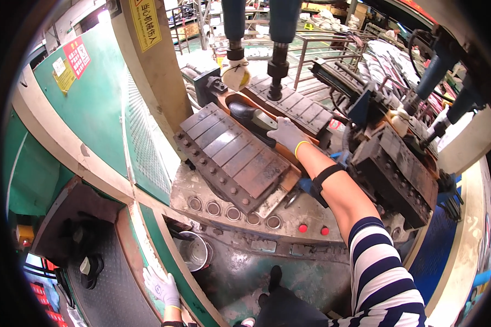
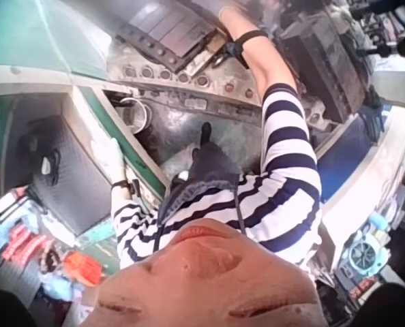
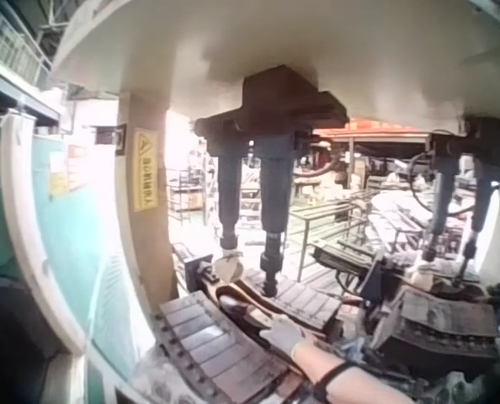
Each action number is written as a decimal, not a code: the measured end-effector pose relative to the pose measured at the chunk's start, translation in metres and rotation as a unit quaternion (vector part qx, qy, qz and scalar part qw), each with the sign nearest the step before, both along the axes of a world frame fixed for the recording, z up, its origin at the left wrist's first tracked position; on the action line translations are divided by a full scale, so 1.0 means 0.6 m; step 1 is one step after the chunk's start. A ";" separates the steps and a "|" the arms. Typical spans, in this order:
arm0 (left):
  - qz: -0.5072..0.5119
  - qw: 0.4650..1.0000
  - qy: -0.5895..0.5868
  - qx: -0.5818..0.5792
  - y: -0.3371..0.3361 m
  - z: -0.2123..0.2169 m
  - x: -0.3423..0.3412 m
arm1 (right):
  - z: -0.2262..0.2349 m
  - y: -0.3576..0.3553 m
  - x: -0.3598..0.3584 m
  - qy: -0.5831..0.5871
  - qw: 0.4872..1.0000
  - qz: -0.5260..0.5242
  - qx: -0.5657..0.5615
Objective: Operating a shoe lasting machine to shape uppers onto lasts and placing them onto a conveyor.
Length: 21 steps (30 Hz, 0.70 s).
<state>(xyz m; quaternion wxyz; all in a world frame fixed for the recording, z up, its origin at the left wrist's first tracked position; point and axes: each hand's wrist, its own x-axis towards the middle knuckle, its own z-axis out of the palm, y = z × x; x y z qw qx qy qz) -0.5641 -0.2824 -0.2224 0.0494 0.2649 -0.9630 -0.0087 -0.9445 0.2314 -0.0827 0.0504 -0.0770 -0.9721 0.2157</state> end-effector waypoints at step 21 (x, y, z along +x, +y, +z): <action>0.009 0.999 0.021 0.033 0.000 -0.009 -0.009 | 0.045 -0.036 -0.033 -0.004 0.976 0.024 0.217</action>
